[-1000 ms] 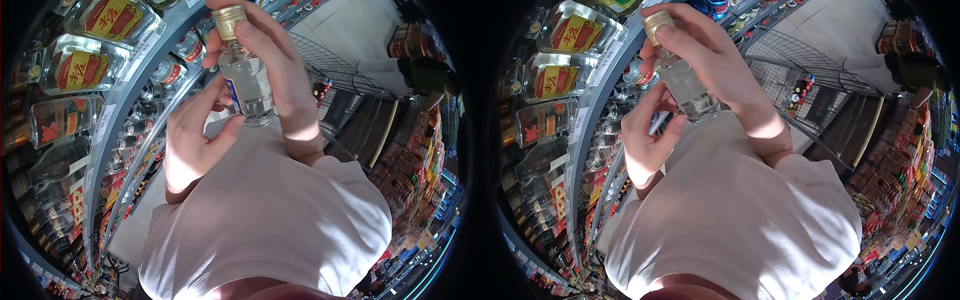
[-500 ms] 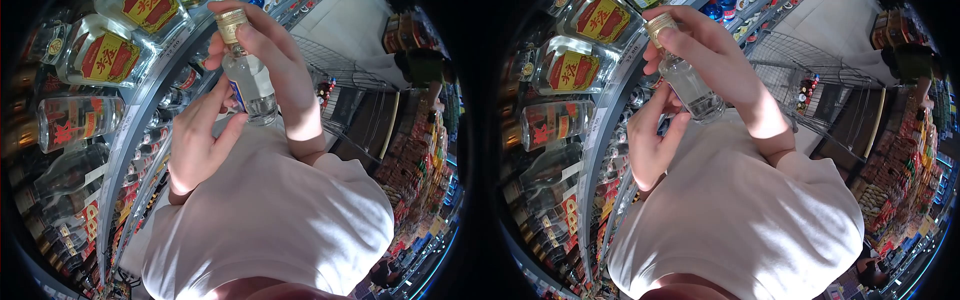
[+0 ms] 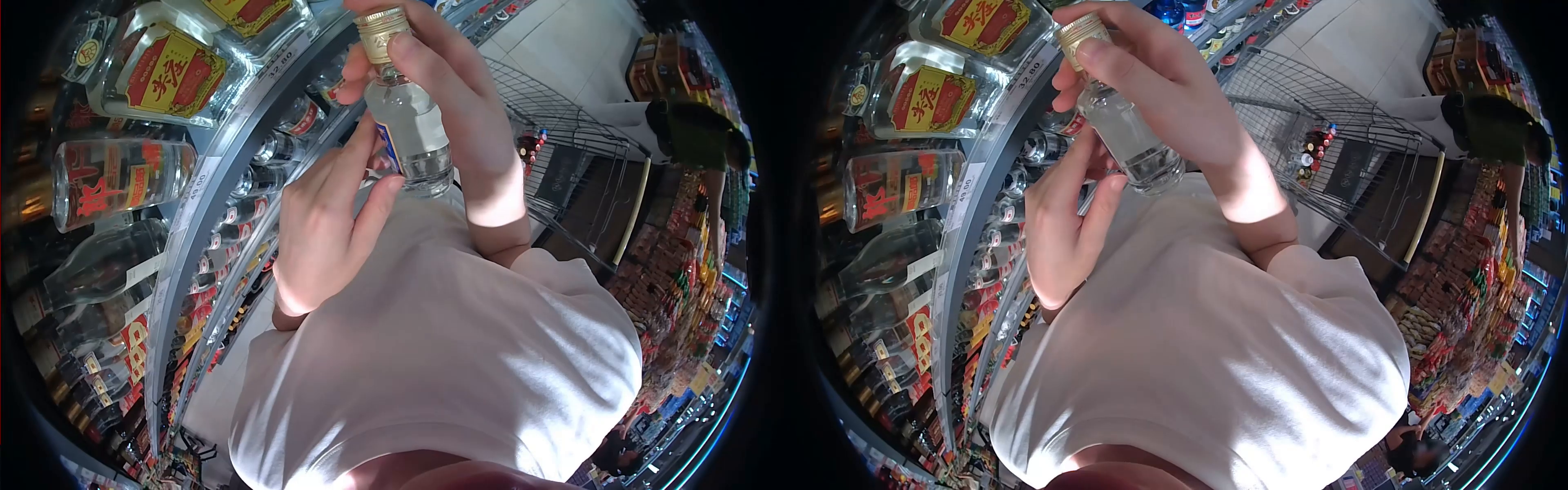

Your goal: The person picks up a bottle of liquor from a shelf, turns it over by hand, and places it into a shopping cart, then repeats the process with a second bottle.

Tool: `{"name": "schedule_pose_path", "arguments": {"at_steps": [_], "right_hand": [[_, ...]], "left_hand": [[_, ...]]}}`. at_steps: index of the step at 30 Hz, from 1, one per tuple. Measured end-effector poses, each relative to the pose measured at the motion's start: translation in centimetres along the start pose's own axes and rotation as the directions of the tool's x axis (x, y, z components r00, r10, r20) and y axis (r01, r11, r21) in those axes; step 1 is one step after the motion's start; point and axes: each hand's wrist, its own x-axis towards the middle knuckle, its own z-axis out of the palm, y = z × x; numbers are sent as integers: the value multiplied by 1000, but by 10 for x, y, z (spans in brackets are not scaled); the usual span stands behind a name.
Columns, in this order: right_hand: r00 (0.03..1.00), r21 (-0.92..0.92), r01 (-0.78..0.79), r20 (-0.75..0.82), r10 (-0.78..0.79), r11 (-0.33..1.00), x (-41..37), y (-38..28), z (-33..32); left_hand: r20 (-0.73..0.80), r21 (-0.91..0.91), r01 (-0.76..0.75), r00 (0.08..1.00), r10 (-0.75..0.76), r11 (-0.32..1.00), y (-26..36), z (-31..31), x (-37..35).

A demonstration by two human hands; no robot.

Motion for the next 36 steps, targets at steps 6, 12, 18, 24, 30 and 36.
{"name": "schedule_pose_path", "arguments": {"at_steps": [6,12,18,24,30,36], "right_hand": [[995,-50,82,-51,-85,995,-8,-6,-20],[995,14,81,-56,-80,997,-15,-26,-40],[990,14,124,-73,-123,992,-19,-29,-65],[992,50,76,-107,-70,996,-25,-42,-80],[994,48,44,-107,-39,998,-26,-54,-88],[995,-39,95,-31,-96,995,-26,-56,-102]], "left_hand": [[41,33,-9,999,8,999,15,16,13],[59,28,9,998,-11,1000,27,37,27],[72,36,40,997,-42,999,41,55,40],[84,-26,59,995,-57,998,47,70,52],[47,-48,16,999,-14,999,56,83,62],[10,21,4,1000,-5,1000,59,94,63]]}}
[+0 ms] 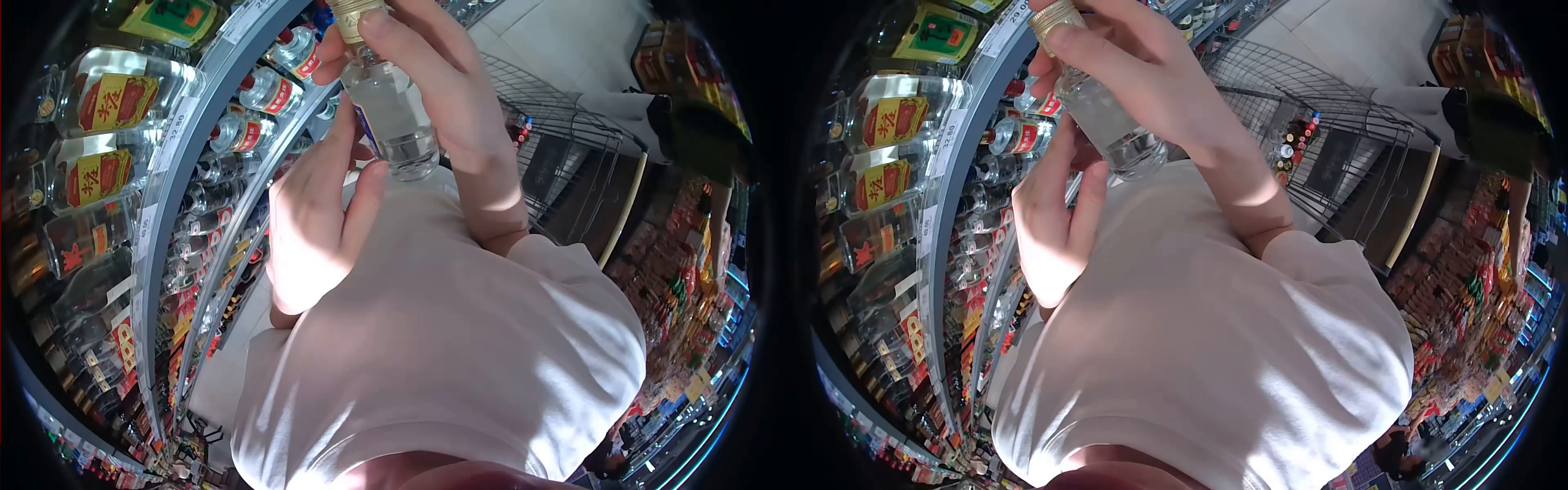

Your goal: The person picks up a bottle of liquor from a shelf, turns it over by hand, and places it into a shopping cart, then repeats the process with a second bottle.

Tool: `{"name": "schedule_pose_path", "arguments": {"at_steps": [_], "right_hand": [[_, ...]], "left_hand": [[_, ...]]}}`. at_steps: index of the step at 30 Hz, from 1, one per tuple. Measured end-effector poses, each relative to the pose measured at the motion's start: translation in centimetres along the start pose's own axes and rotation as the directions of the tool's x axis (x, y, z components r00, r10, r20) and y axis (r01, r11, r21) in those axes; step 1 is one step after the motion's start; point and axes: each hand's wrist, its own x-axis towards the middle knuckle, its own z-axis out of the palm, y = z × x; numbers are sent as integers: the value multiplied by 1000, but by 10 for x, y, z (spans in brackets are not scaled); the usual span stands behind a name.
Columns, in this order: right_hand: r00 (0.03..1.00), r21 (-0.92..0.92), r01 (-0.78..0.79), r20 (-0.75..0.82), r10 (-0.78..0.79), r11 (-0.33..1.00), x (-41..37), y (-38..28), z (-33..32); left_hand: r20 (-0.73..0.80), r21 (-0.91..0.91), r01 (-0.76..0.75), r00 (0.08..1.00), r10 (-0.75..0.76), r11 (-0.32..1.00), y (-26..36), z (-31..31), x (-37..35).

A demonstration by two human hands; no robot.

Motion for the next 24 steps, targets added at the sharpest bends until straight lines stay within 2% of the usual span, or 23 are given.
{"name": "schedule_pose_path", "arguments": {"at_steps": [6,9,16,18,19,21,22,24], "right_hand": [[998,41,-69,-11,69,997,-2,-14,-2],[1000,37,4,-1,-4,999,-1,-5,-9],[999,76,50,-11,-49,996,-2,-10,-14],[992,107,-45,-109,57,993,-6,-25,-8],[992,105,-47,-111,59,993,-6,-23,-13],[1000,90,-5,-27,7,996,-4,-15,-26],[999,89,-8,-30,10,996,-4,-14,-28],[999,80,-16,-41,19,997,-5,-13,-33]], "left_hand": [[-84,6,8,996,-7,1000,6,13,2],[-99,-1,33,995,-33,999,13,16,4],[-100,27,75,992,-72,997,15,24,8],[-74,33,90,993,-88,995,15,24,9],[-51,38,105,993,-103,994,16,25,10],[-73,-1,54,996,-54,999,14,30,12],[-96,-34,3,995,-6,999,13,32,13],[-88,-40,7,996,-11,999,13,35,16]]}}
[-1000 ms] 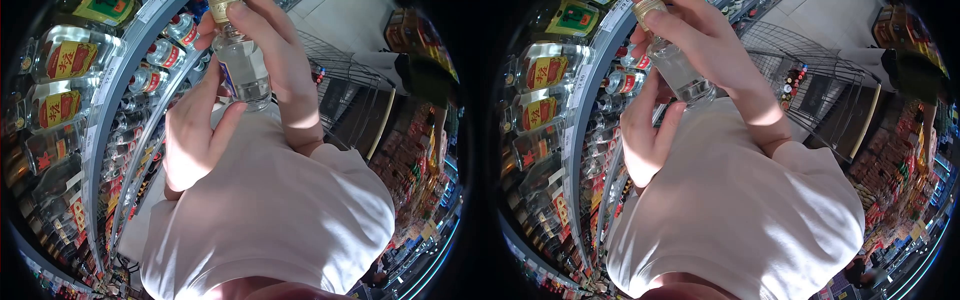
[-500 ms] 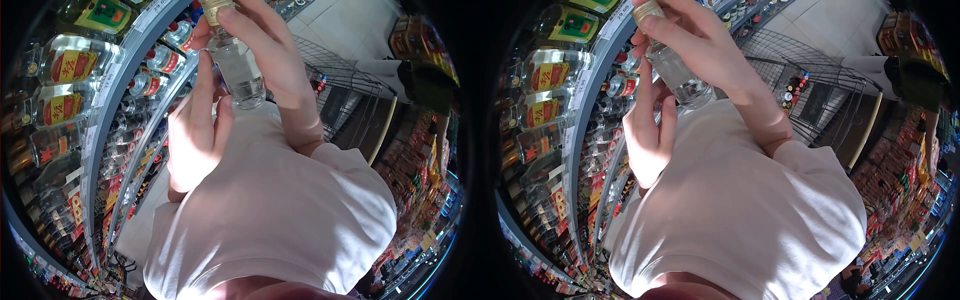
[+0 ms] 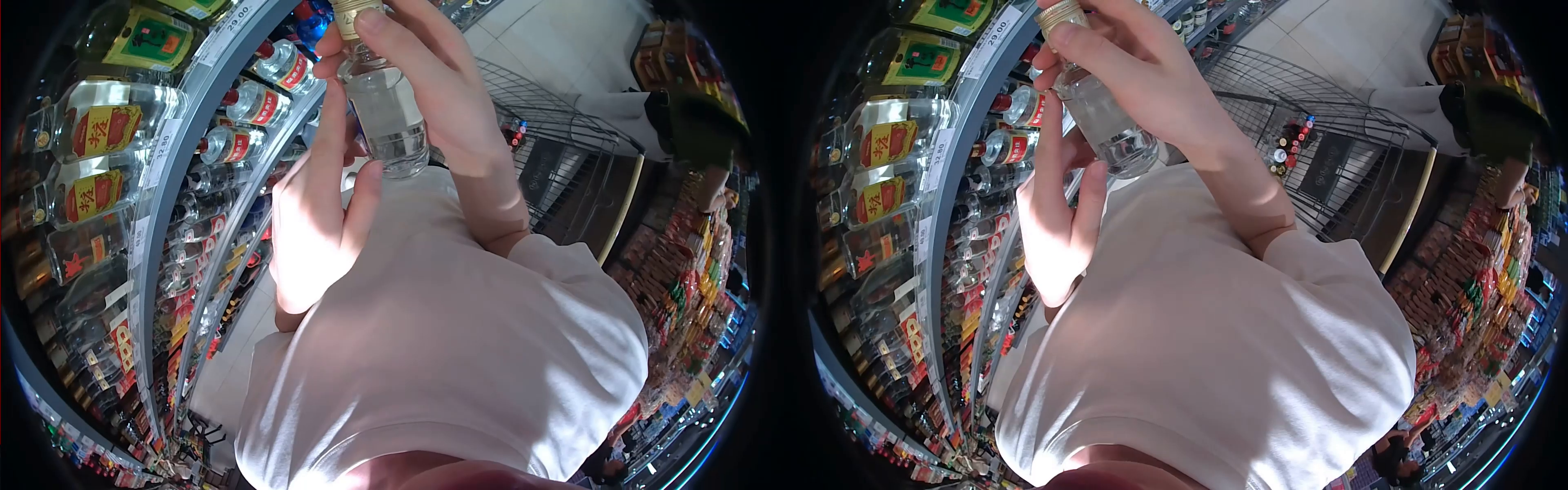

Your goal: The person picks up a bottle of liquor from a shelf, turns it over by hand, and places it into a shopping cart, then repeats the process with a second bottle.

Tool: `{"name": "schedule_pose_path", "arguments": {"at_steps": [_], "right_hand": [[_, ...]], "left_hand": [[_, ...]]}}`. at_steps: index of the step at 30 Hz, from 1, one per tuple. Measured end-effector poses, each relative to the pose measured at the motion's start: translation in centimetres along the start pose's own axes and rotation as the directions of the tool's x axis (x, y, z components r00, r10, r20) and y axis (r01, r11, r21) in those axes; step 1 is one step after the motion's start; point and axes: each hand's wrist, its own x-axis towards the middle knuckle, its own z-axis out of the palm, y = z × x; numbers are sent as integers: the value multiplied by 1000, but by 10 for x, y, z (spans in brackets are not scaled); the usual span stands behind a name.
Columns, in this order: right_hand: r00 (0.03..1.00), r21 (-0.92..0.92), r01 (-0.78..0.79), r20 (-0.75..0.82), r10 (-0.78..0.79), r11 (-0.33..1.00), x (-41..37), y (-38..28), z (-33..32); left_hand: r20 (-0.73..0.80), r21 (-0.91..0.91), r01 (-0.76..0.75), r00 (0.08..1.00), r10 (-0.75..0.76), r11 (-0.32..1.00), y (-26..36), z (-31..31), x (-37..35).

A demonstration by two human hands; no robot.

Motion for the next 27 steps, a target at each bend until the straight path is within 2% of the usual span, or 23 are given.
{"name": "schedule_pose_path", "arguments": {"at_steps": [4,6,13,15,18,25,27], "right_hand": [[992,-34,-73,-108,69,997,-4,-14,3],[999,-40,33,10,-33,999,-1,-1,-13],[1000,-66,17,-6,-17,998,-3,-9,-24],[996,-71,-29,-90,23,997,-5,-21,-18],[999,5,46,-7,-46,999,0,-5,-37],[1000,28,23,12,-23,999,2,-12,-43],[997,57,69,17,-70,996,3,-6,-47]], "left_hand": [[20,8,27,999,-27,1000,0,6,4],[18,12,35,999,-35,999,1,10,6],[19,36,42,999,-43,998,1,26,14],[23,65,40,999,-41,997,1,29,17],[32,97,37,999,-40,995,-1,32,20],[49,68,73,996,-77,995,5,36,25],[46,70,78,996,-81,995,3,37,26]]}}
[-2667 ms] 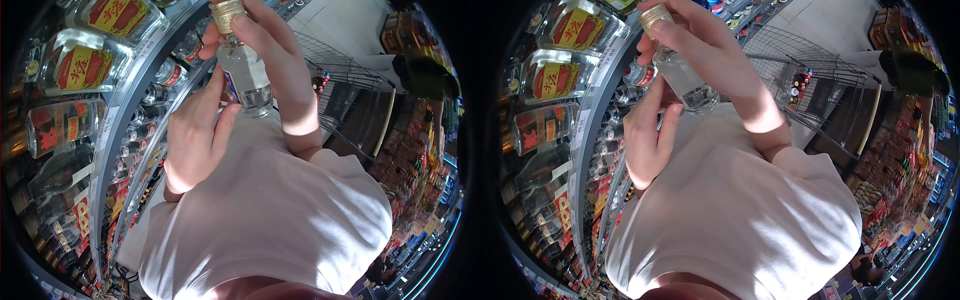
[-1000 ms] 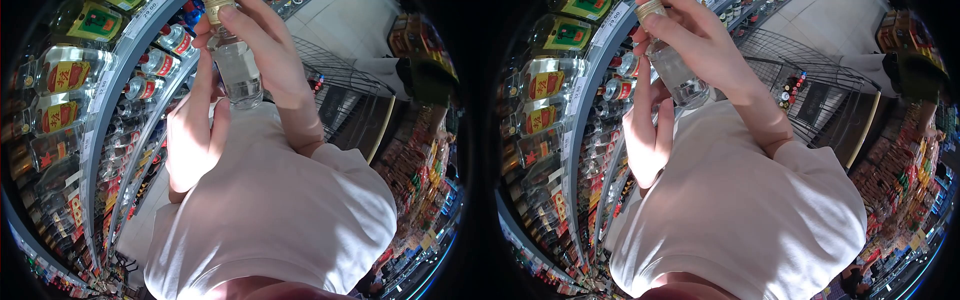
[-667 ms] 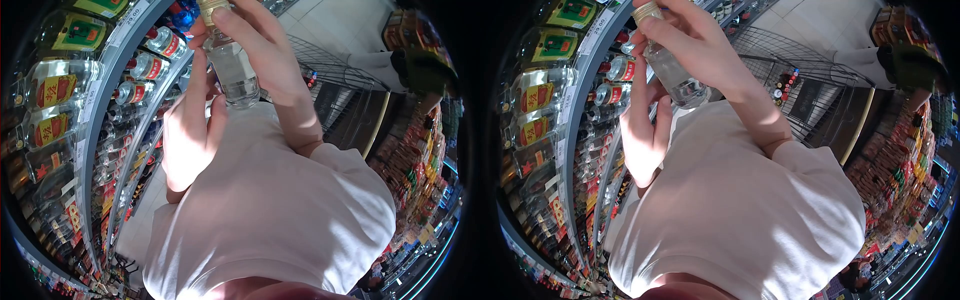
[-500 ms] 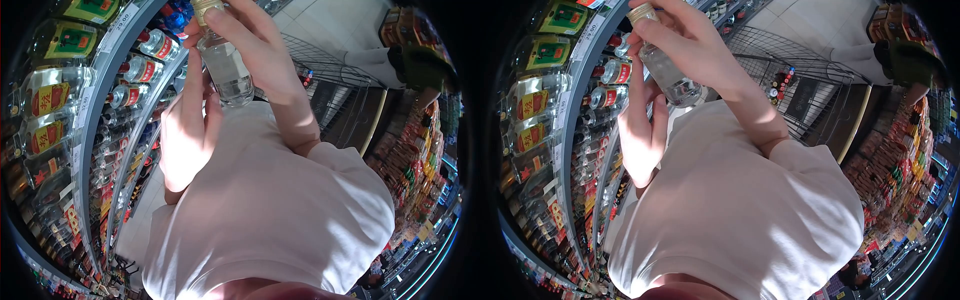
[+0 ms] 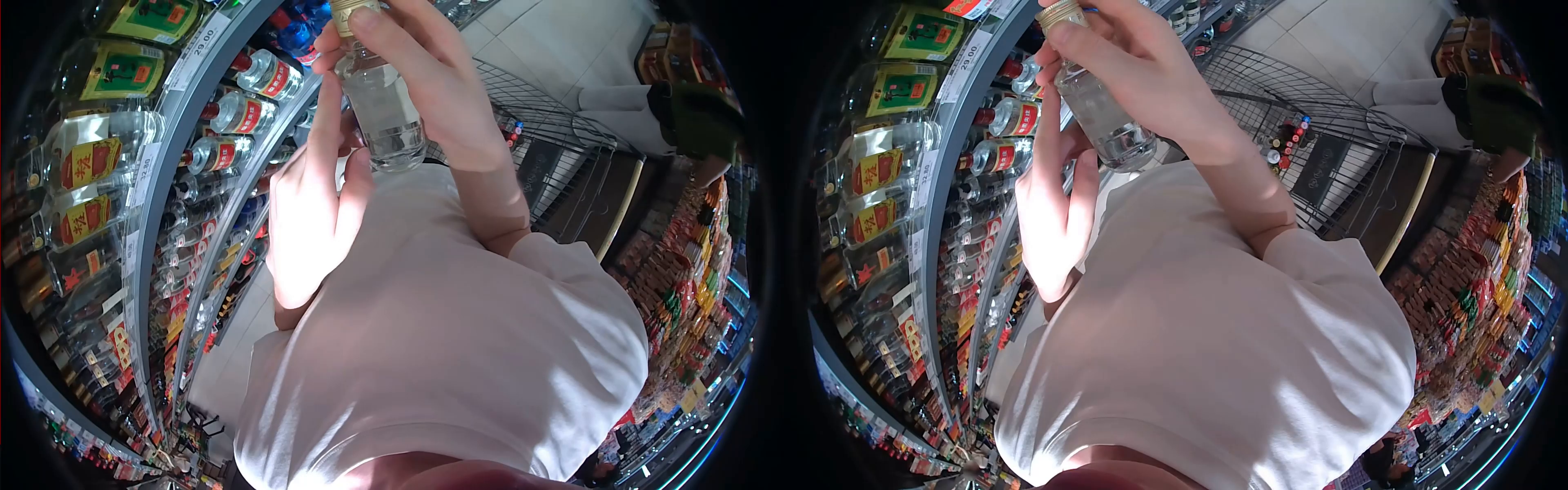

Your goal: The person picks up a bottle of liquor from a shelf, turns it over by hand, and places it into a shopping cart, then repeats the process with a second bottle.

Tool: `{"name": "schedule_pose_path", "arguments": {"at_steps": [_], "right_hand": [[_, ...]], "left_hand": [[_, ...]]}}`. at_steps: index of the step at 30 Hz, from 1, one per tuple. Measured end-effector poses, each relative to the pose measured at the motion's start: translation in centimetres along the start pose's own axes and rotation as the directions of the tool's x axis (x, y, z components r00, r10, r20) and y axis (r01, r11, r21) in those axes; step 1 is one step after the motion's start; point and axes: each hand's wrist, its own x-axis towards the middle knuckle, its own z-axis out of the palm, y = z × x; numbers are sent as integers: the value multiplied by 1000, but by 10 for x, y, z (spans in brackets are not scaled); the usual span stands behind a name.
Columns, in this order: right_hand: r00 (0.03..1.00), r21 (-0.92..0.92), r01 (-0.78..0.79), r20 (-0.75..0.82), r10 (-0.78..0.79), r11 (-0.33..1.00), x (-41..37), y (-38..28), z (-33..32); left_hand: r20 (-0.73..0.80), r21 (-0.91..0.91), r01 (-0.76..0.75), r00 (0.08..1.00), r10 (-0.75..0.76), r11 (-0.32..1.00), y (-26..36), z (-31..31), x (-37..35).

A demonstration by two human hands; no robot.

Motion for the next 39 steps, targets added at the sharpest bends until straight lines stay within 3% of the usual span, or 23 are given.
{"name": "schedule_pose_path", "arguments": {"at_steps": [6,17,29,35,37,39], "right_hand": [[1000,-84,19,21,-17,996,4,-3,-4],[1000,-31,4,23,-3,1000,11,0,-7],[1000,-8,-6,26,7,1000,16,-2,-12],[1000,-9,-16,-7,16,1000,18,-2,-17],[1000,5,-15,-14,15,1000,19,-2,-18],[999,-5,-34,-27,34,999,20,-3,-19]], "left_hand": [[10,30,59,998,-60,998,3,1,3],[-14,-20,23,1000,-24,1000,3,2,7],[-39,-46,111,993,-113,993,0,7,13],[-101,-109,15,995,-26,994,-13,15,16],[-62,-161,130,988,-142,978,-4,13,16],[-49,-205,142,987,-155,968,-7,14,16]]}}
